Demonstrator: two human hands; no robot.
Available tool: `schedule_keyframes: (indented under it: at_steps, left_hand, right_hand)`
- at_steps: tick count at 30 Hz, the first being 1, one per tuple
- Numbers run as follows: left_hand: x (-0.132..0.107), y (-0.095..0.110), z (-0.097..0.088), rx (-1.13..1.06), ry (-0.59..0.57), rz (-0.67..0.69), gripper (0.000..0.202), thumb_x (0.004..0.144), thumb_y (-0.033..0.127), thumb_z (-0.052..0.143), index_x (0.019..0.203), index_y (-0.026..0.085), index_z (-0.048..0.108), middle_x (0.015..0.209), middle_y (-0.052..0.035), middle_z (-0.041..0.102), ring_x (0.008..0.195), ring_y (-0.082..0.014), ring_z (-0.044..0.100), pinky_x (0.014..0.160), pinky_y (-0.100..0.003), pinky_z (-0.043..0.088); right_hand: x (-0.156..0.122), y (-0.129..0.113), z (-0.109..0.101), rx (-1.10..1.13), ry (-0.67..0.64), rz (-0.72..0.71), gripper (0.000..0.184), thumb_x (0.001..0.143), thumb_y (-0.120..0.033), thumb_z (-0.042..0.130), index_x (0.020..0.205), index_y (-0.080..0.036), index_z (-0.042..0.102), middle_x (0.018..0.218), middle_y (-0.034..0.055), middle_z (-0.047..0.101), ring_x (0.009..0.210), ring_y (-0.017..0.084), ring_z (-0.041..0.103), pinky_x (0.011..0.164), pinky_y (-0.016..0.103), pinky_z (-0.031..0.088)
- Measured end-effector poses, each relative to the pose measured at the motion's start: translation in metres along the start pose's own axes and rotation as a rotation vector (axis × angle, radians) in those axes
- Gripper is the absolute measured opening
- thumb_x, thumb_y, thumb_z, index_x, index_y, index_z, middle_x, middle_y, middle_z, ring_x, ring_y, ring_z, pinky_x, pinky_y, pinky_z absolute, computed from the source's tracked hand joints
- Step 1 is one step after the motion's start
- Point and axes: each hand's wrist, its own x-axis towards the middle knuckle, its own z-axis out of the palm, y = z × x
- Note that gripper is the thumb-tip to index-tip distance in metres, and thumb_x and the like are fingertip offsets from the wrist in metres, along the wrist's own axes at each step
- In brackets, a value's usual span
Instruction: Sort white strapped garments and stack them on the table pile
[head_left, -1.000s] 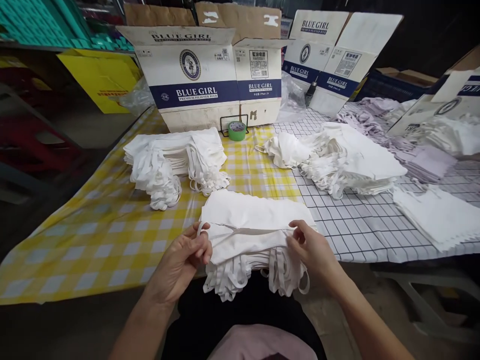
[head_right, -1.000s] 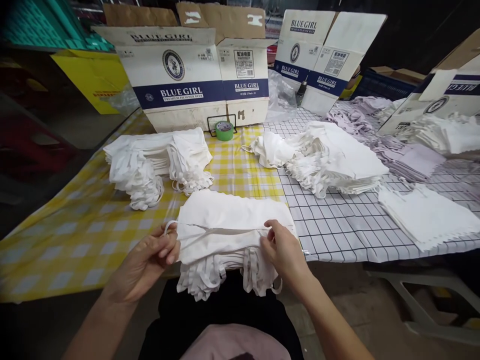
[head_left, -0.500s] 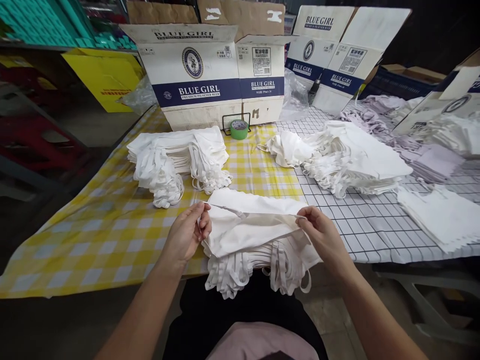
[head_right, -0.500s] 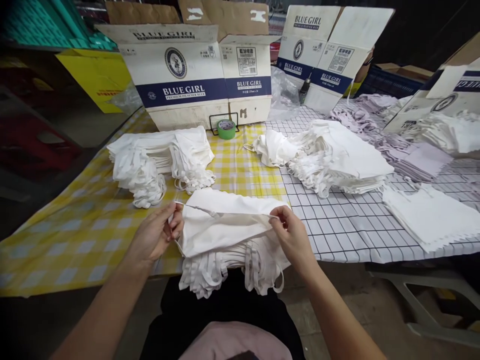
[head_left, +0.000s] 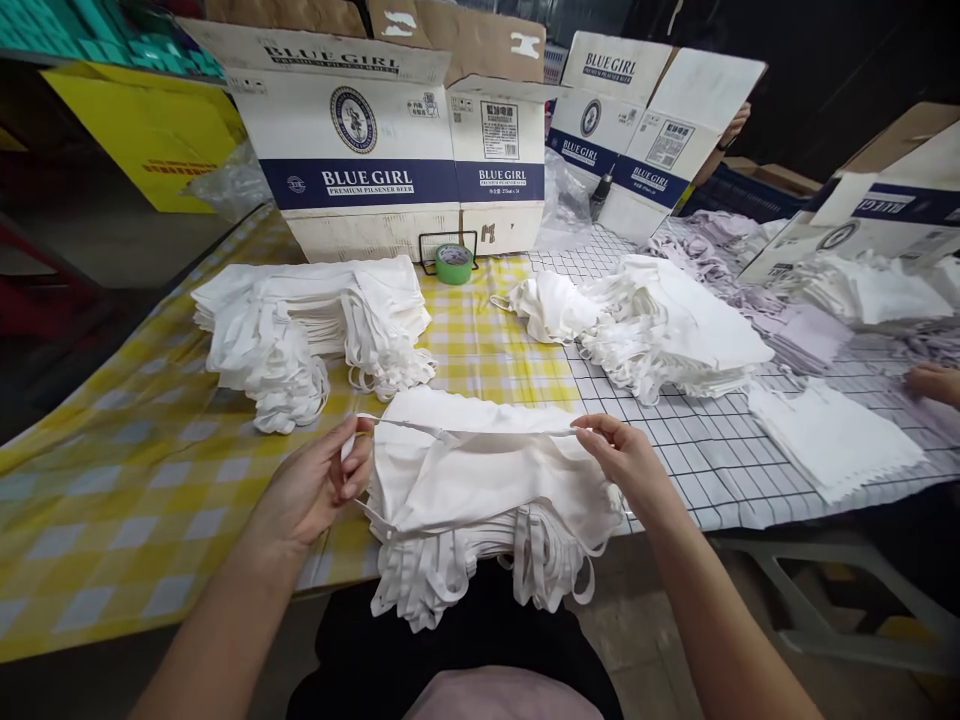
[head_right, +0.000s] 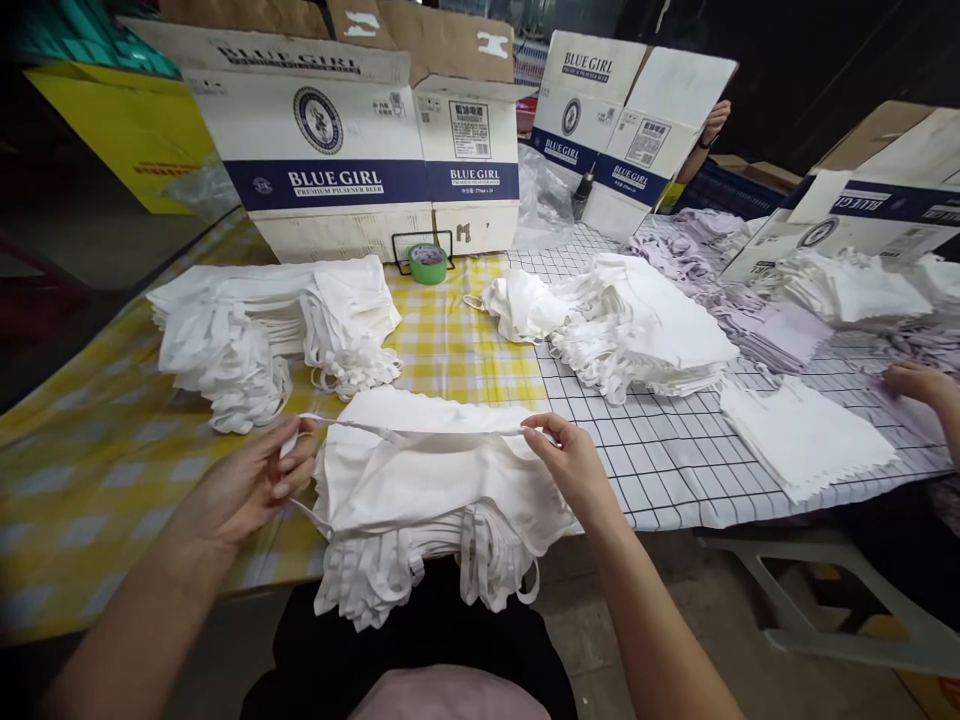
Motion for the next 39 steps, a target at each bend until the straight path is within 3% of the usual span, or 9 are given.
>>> schedule_keyframes:
  at_steps: [3, 10, 15, 18, 22, 25, 30, 35, 39]
  left_hand:
    - [0.009, -0.003, 0.000, -0.003, -0.019, -0.013, 0.015, 0.087, 0.030, 0.049, 0.086, 0.016, 0.056, 0.051, 0.0069, 0.039, 0.034, -0.0049, 0.039, 0.032, -0.015, 0.028]
    - [0.030, -0.010, 0.002, -0.003, -0.041, -0.009, 0.022, 0.086, 0.027, 0.050, 0.101, 0.013, 0.058, 0.057, 0.0036, 0.049, 0.041, -0.0061, 0.046, 0.038, -0.016, 0.035]
    - [0.029, -0.009, 0.002, -0.008, -0.028, -0.018, 0.023, 0.085, 0.027, 0.053, 0.102, 0.013, 0.060, 0.060, 0.0028, 0.051, 0.042, -0.0054, 0.046, 0.039, -0.016, 0.036]
    - [0.010, -0.002, 0.006, 0.003, -0.030, -0.024, 0.019, 0.083, 0.025, 0.055, 0.098, 0.014, 0.061, 0.060, 0.0032, 0.050, 0.042, -0.0050, 0.045, 0.036, -0.015, 0.035]
    - [-0.038, 0.009, 0.013, 0.031, 0.015, -0.052, 0.018, 0.082, 0.028, 0.057, 0.095, 0.016, 0.062, 0.058, 0.0043, 0.047, 0.038, -0.0051, 0.043, 0.030, -0.014, 0.027]
    - [-0.076, 0.009, 0.017, 0.013, 0.029, -0.066, 0.024, 0.081, 0.028, 0.059, 0.102, 0.018, 0.062, 0.056, 0.0041, 0.048, 0.040, -0.0060, 0.045, 0.035, -0.015, 0.034]
    - [-0.113, -0.010, 0.020, -0.077, -0.067, -0.051, 0.040, 0.081, 0.031, 0.057, 0.120, 0.026, 0.056, 0.065, -0.0013, 0.060, 0.064, -0.0157, 0.061, 0.058, -0.024, 0.050]
    - [-0.127, -0.033, 0.027, -0.076, -0.208, -0.048, 0.050, 0.079, 0.034, 0.058, 0.128, 0.028, 0.050, 0.078, -0.0061, 0.066, 0.077, -0.0217, 0.064, 0.070, -0.031, 0.050]
    - [-0.133, -0.056, 0.031, -0.116, -0.205, -0.093, 0.046, 0.079, 0.031, 0.058, 0.124, 0.023, 0.055, 0.077, -0.0069, 0.065, 0.079, -0.0234, 0.063, 0.078, -0.036, 0.046]
  right_hand:
    - [0.013, 0.005, 0.000, -0.162, 0.054, -0.046, 0.030, 0.077, -0.046, 0.060, 0.086, -0.018, 0.067, 0.059, -0.0027, 0.047, 0.051, 0.010, 0.036, 0.048, 0.023, 0.028]
    - [0.036, 0.013, 0.012, -0.453, 0.188, -0.101, 0.025, 0.077, -0.042, 0.056, 0.077, -0.020, 0.067, 0.049, -0.0037, 0.043, 0.049, 0.012, 0.037, 0.050, 0.025, 0.030]
    - [0.038, 0.013, 0.018, -0.529, 0.191, -0.090, 0.022, 0.077, -0.040, 0.055, 0.077, -0.022, 0.067, 0.049, -0.0033, 0.044, 0.049, 0.012, 0.039, 0.050, 0.024, 0.030]
    - [0.033, 0.009, 0.011, -0.510, 0.140, -0.080, 0.022, 0.077, -0.041, 0.058, 0.078, -0.021, 0.066, 0.050, -0.0041, 0.040, 0.049, 0.011, 0.037, 0.050, 0.024, 0.029]
    - [0.015, 0.001, -0.016, -0.368, -0.001, -0.051, 0.028, 0.077, -0.045, 0.060, 0.090, -0.021, 0.065, 0.054, -0.0060, 0.030, 0.049, 0.010, 0.029, 0.047, 0.023, 0.024]
    - [-0.004, -0.001, -0.037, -0.242, -0.086, 0.041, 0.033, 0.077, -0.046, 0.061, 0.099, -0.022, 0.062, 0.058, -0.0059, 0.030, 0.049, 0.008, 0.025, 0.044, 0.023, 0.022]
    - [-0.035, 0.002, -0.057, -0.040, -0.136, 0.146, 0.038, 0.078, -0.046, 0.063, 0.109, -0.024, 0.058, 0.064, -0.0041, 0.040, 0.050, 0.008, 0.029, 0.044, 0.022, 0.026]
    - [-0.060, 0.005, -0.059, 0.046, -0.167, 0.118, 0.035, 0.080, -0.042, 0.062, 0.110, -0.024, 0.057, 0.060, -0.0050, 0.037, 0.049, 0.009, 0.035, 0.047, 0.024, 0.031]
    - [-0.071, 0.007, -0.056, 0.048, -0.177, 0.133, 0.037, 0.080, -0.044, 0.060, 0.110, -0.024, 0.057, 0.060, -0.0030, 0.041, 0.049, 0.012, 0.040, 0.046, 0.027, 0.035]
